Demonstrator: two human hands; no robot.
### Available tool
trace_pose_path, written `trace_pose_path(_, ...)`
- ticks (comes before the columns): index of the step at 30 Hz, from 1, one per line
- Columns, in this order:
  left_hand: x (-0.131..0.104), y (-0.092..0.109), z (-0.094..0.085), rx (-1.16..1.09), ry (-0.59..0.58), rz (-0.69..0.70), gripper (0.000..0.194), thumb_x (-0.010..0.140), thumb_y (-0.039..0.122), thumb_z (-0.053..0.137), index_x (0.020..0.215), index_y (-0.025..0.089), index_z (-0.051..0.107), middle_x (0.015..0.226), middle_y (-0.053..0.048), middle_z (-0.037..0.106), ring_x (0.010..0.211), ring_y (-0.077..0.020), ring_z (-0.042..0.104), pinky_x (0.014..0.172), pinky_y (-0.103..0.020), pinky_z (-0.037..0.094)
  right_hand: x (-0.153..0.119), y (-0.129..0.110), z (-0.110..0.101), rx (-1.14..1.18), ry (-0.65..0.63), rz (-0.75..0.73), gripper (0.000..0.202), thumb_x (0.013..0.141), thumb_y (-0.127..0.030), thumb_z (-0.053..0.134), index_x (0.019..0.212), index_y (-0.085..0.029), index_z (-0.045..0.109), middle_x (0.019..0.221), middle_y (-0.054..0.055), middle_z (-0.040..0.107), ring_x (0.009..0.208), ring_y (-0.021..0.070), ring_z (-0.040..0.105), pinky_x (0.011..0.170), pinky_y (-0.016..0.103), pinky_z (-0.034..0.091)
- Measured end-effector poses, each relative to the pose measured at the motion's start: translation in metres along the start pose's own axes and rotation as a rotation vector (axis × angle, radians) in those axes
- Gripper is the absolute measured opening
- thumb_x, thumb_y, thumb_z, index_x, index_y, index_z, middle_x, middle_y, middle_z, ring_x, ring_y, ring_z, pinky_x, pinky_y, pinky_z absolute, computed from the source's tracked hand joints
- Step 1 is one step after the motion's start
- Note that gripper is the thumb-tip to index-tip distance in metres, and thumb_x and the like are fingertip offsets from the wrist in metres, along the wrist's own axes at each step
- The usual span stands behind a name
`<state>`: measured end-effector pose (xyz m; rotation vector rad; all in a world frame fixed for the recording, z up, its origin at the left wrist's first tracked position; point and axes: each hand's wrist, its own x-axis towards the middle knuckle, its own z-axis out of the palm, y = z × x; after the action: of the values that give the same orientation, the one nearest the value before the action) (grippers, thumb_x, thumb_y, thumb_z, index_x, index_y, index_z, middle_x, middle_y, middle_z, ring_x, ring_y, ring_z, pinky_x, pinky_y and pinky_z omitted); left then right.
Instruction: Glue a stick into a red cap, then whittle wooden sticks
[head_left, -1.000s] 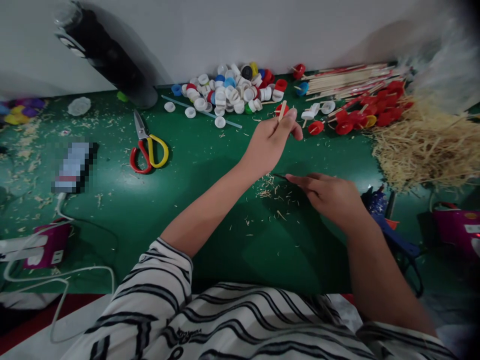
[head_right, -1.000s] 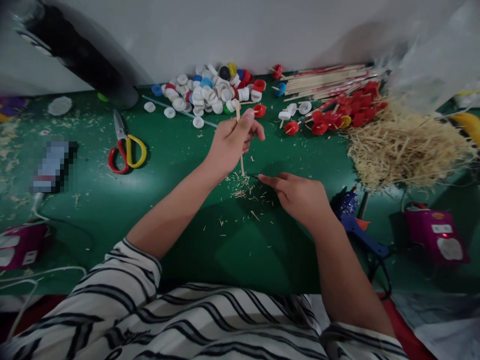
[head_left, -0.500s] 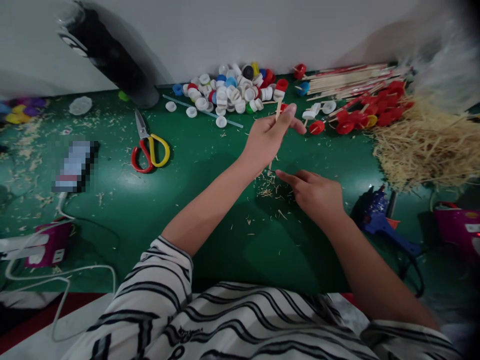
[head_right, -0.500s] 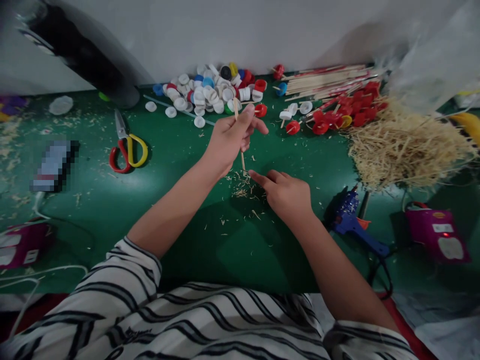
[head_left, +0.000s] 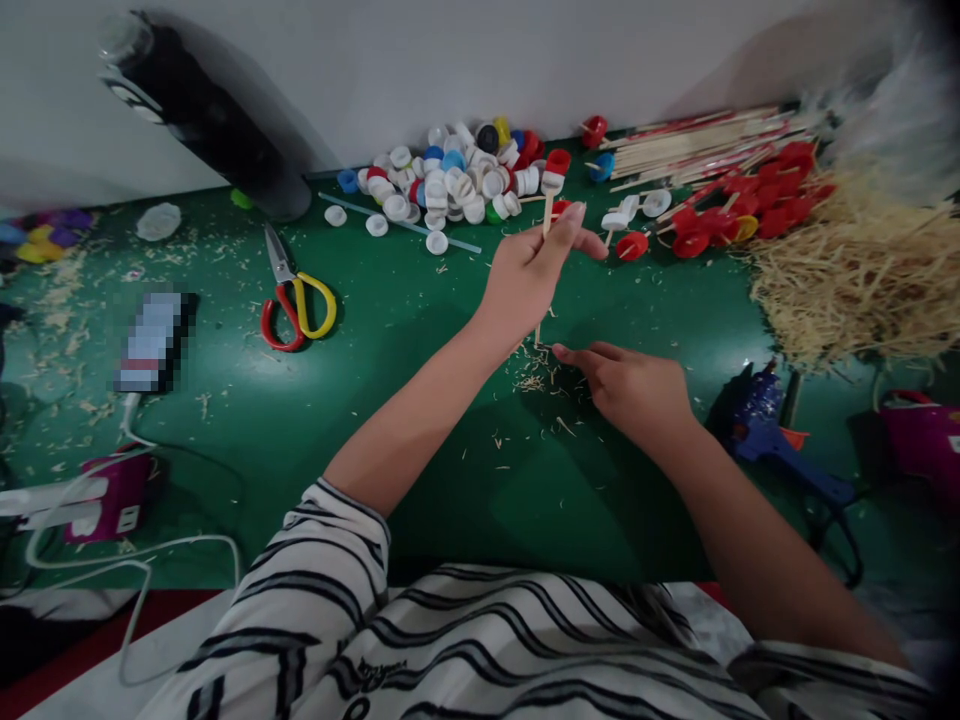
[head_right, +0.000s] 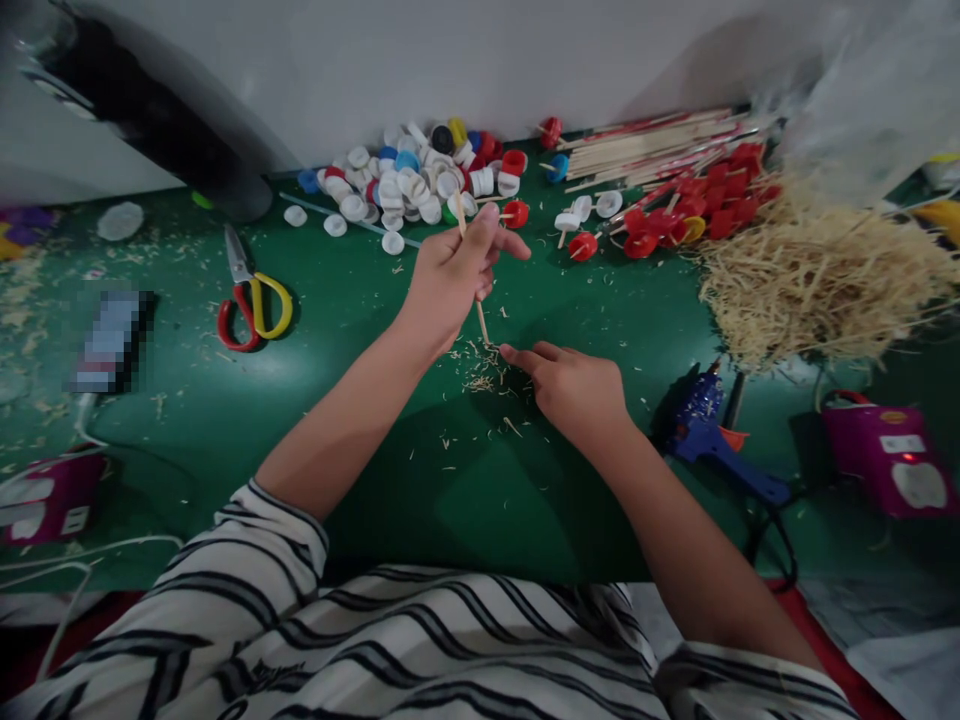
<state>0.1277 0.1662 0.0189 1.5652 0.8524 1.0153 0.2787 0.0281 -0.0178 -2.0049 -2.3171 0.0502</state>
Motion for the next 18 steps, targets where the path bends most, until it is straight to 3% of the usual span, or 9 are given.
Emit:
trace_pose_path(8,0.001,-0.008,-0.003,0.15,-0.017,0.095,0.086,0.1,0.083,0.022,0.089,0.021,0.08,0.057,0.0,0.044,0.052,-0.0118,0.044,0.052,-0.03,0.039,0.001,-0.002,-0.015,0.004,-0.118,0.028,0.054,0.103,-0.017,0.052,0.145,-0.042,0.073,0.129,-0.003,0.082,0.088,0.0165,0.074,0.054,0.031,0.025)
trace_pose_path(10,-0.002,-0.006,-0.001,0.174,-0.034,0.118,0.083,0.102,0.081,0.024,0.089,0.021,0.079,0.061,-0.002,0.052,0.059,-0.014,0.055,0.06,-0.03,0.048,0.0,-0.003,-0.02,0.003,-0.138,0.031,0.054,0.103,-0.018,0.05,0.146,-0.043,0.073,0.131,-0.003,0.081,0.088,0.0168,0.074,0.053,0.031,0.024)
trace_pose_path(14,-0.01,0.0,0.004,0.209,-0.072,0.208,0.077,0.105,0.076,0.028,0.088,0.02,0.078,0.068,-0.005,0.06,0.085,-0.0187,0.073,0.091,-0.034,0.058,-0.003,-0.001,-0.028,0.004,-0.174,0.037,0.052,0.107,-0.022,0.044,0.145,-0.043,0.073,0.131,-0.003,0.082,0.087,0.0189,0.075,0.054,0.032,0.025)
trace_pose_path(18,-0.015,0.005,0.005,0.207,-0.111,0.195,0.075,0.107,0.072,0.03,0.092,0.018,0.079,0.074,-0.006,0.063,0.09,-0.0183,0.074,0.09,-0.033,0.057,-0.008,0.006,-0.032,0.032,-0.184,0.057,0.053,0.105,-0.02,0.045,0.142,-0.043,0.075,0.134,-0.002,0.08,0.095,0.0205,0.076,0.056,0.031,0.031)
